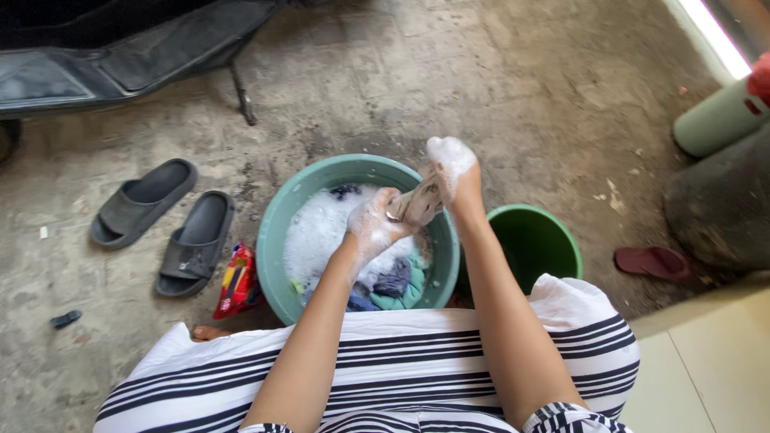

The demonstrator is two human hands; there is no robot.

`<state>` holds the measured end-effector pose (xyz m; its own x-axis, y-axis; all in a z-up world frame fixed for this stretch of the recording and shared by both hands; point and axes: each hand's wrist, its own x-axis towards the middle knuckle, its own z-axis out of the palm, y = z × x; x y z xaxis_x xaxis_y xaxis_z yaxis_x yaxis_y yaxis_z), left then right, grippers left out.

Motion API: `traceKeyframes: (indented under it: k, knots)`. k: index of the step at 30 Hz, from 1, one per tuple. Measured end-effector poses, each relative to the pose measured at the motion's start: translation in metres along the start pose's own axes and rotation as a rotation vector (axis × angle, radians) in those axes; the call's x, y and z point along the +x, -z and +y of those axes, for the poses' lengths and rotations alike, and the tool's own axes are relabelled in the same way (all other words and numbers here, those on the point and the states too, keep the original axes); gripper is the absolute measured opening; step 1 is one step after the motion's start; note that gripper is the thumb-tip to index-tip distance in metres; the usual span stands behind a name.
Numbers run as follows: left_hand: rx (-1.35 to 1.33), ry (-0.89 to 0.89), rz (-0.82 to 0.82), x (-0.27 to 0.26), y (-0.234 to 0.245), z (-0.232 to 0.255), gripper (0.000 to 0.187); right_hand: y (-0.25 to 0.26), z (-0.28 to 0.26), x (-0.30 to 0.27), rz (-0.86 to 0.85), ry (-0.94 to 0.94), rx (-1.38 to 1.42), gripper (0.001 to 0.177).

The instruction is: The person washes clothes by hand in a basin of soapy water, scrubbing a floral shirt and then a dark pair of pants.

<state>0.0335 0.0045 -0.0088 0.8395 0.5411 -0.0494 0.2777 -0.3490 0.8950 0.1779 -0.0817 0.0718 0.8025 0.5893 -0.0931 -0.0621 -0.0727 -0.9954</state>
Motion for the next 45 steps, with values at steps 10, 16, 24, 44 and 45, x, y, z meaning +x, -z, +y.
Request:
traceKeyframes:
  k: [10,16,24,44,45]
  knots:
    - [-0.118,0.062,-0.192,0.016,-0.102,0.063,0.064,0.132,0.015,-0.009,0.179,-0.015,-0.753,0.023]
    - [-0.027,-0.023,-0.288,0.009,-0.148,0.083,0.059,0.190,0.059,-0.018,0.260,-0.024,-1.071,0.027]
    - [0.002,0.051,-0.335,0.013,-0.168,0.032,0.055,0.179,0.063,-0.017,0.081,-0.147,-1.114,0.031]
    - [0.308,0.533,0.112,-0.025,-0.059,-0.166,0.042,-0.004,0.204,-0.046,-0.842,-0.048,-1.033,0.046]
    - [0.355,0.504,0.075,-0.031,-0.061,-0.171,0.041,-0.002,0.225,-0.053,-0.858,-0.043,-1.035,0.046]
